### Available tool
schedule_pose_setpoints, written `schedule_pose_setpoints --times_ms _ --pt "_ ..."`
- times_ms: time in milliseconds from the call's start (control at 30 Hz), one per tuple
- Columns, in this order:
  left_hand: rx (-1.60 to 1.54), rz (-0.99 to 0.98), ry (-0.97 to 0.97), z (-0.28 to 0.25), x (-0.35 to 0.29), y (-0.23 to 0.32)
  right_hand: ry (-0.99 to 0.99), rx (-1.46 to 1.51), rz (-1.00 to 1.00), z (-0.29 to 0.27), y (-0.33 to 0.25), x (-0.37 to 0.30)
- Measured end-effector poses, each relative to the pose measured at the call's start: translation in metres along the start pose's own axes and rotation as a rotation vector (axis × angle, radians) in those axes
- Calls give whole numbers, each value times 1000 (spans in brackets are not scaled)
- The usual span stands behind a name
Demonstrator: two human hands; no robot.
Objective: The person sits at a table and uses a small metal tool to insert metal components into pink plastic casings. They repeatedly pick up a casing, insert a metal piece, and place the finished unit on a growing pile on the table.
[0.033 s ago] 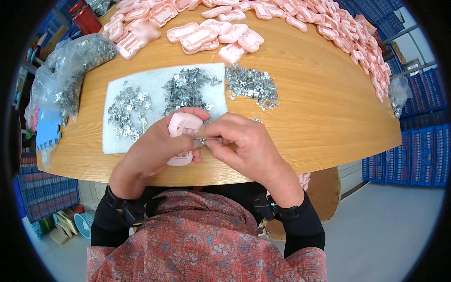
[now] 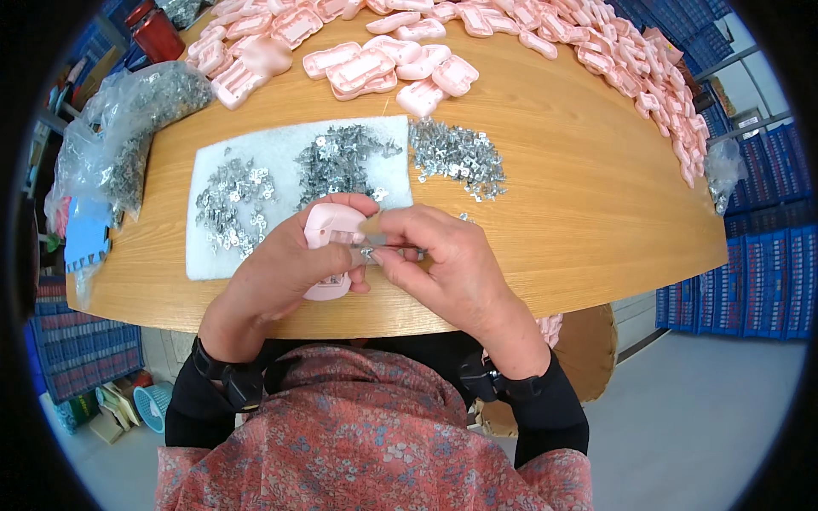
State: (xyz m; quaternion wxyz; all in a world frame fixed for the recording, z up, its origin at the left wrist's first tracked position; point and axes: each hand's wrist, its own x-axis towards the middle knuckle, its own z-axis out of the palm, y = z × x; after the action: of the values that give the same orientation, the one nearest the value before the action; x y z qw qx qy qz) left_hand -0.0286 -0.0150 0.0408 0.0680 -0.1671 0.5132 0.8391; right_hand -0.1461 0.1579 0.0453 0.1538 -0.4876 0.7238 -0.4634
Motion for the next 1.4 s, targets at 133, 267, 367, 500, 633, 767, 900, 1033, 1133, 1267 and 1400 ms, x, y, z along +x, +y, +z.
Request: schedule_pose_setpoints --times_ms 133,267,367,500,633,767,900,1033,1133,1267,1400 --pt "164 107 47 2 1 -4 -14 161 293 3 -2 -4" --pt "401 245 49 3 3 -13 -119 313 486 0 0 -2" --pt "429 250 31 1 1 -13 -180 419 536 -2 6 0" --pt "376 253 8 -2 0 -16 -206 485 569 1 8 0" --pt "11 69 -42 -5 -7 -10 -135 488 554 -1 -3 0" --pt "-436 -56 -149 -19 -1 -17 67 435 381 10 -12 -1" --pt "-625 -114 -165 -20 -1 -26 61 338 236 20 -22 4" --pt "-660 -95 -167 -22 -1 -34 41 380 180 32 -25 9" --pt "-668 -93 -153 -22 -2 -35 31 291 161 36 -18 8" --pt "-650 -96 -152 -21 -3 -35 82 137 112 43 -22 11" --pt "-533 -174 14 -8 -7 -22 109 -202 -47 44 -17 10"
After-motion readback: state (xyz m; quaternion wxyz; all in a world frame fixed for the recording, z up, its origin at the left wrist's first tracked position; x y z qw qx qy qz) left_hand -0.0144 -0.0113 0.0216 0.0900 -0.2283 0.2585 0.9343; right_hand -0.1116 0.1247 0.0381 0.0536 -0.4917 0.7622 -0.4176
